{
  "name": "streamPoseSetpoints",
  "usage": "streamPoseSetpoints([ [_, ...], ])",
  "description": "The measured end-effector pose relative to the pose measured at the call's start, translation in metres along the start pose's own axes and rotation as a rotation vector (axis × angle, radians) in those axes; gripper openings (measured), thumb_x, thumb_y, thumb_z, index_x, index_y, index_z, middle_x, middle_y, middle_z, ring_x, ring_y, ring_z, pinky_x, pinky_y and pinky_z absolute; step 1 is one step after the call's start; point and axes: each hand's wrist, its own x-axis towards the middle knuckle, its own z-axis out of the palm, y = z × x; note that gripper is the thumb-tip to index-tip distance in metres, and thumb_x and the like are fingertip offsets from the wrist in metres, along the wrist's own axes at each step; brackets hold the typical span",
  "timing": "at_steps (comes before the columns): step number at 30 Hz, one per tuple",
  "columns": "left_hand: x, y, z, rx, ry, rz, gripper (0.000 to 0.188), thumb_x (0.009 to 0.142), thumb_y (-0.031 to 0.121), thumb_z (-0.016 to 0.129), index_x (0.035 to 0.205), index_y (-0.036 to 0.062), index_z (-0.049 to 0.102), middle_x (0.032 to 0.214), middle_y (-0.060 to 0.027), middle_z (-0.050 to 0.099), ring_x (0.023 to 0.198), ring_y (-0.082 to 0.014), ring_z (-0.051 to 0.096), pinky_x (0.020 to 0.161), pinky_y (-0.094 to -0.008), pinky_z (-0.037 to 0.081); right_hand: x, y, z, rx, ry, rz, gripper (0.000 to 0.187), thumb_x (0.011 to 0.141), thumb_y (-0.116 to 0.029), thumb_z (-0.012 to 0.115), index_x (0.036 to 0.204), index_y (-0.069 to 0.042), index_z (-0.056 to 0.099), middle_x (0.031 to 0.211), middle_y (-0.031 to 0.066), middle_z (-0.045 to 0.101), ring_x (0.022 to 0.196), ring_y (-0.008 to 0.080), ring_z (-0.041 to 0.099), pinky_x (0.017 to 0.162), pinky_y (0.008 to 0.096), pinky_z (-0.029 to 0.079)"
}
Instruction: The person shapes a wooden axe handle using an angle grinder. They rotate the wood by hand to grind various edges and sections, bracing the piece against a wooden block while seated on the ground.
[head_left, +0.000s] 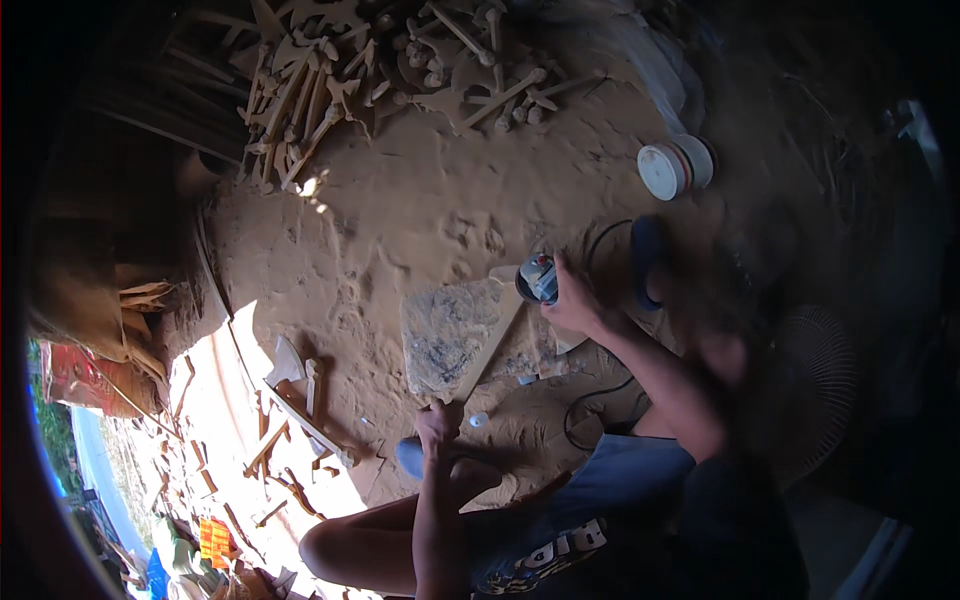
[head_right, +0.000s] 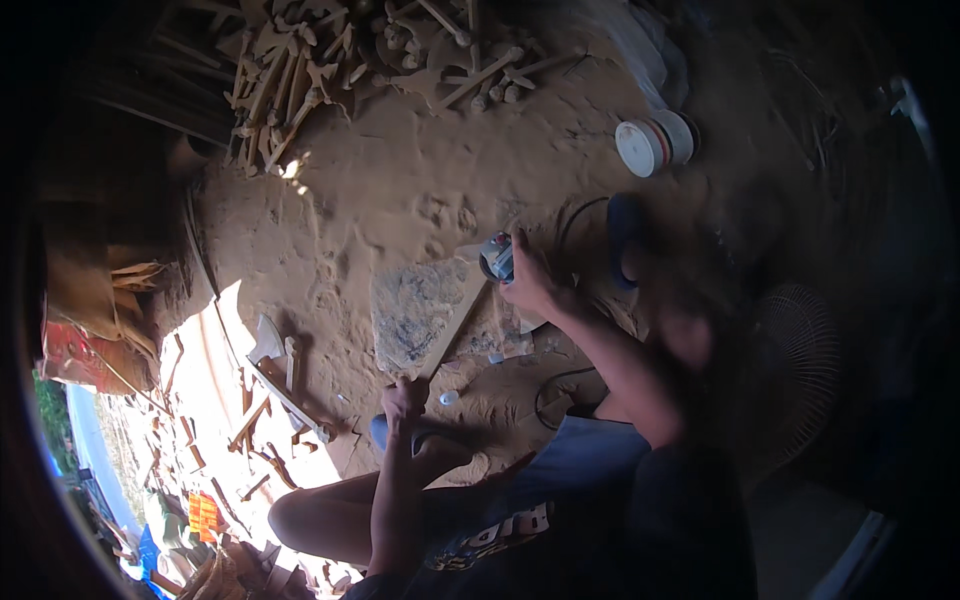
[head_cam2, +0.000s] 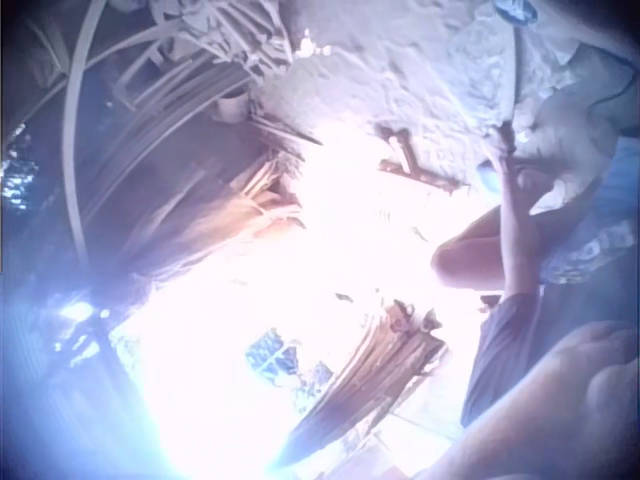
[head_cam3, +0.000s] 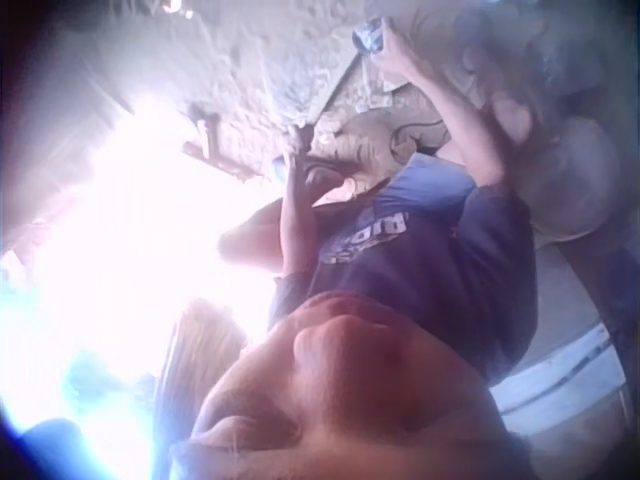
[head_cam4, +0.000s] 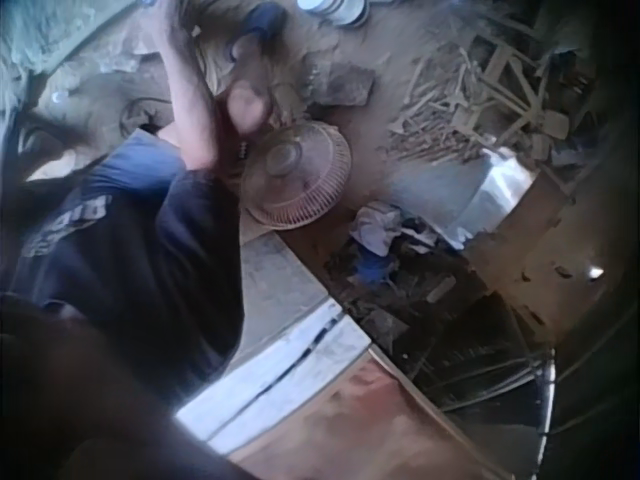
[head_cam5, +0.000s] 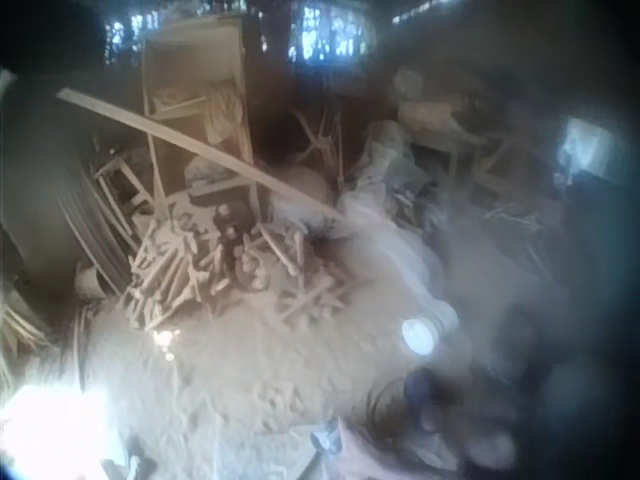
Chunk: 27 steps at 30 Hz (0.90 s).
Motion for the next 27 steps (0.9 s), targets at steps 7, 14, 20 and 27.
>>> streamPoseSetpoints([
  [7,0.024,-0.031,0.004,-0.210,-0.050,0.007,0.045,0.091,0.035,0.058,0.069,-0.0025,0.070,0.061,-0.0124,0.066,0.051,-0.0243,0.064,0.052,-0.0381,0.051,0.023,0.006,-0.018,0.011,0.010,0.081,0.082,0.075,-0.015,0.082,0.141,0.009,0.038,0.108,0.0340,0.069,0.104,0.0497,0.070,0.087,0.0526,0.059],
  [14,0.020,-0.022,0.014,0.028,-0.065,0.022,0.045,0.083,0.037,0.068,0.077,-0.0065,0.072,0.067,-0.0213,0.071,0.062,-0.0302,0.074,0.064,-0.0428,0.059,0.012,0.024,0.001,0.000,0.015,0.047,0.087,0.076,-0.013,0.080,0.146,0.010,0.034,0.106,0.0349,0.068,0.100,0.0505,0.070,0.085,0.0529,0.059],
  [20,-0.002,-0.009,0.005,0.022,-0.033,0.066,0.047,0.086,0.039,0.070,0.086,-0.0077,0.074,0.071,-0.0219,0.072,0.065,-0.0304,0.075,0.066,-0.0434,0.059,0.032,0.033,-0.026,0.091,0.156,0.138,0.082,0.077,-0.015,0.080,0.143,0.003,0.035,0.105,0.0333,0.068,0.096,0.0507,0.071,0.083,0.0544,0.059],
  [27,-0.037,-0.010,-0.011,0.468,0.252,1.106,0.035,0.098,0.029,0.068,0.120,0.0027,0.069,0.133,-0.0212,0.064,0.098,-0.0385,0.073,0.080,-0.0522,0.058,-0.011,-0.022,-0.088,0.254,0.288,0.174,0.082,0.078,-0.025,0.083,0.141,-0.001,0.036,0.101,0.0292,0.071,0.097,0.0470,0.073,0.081,0.0518,0.059],
])
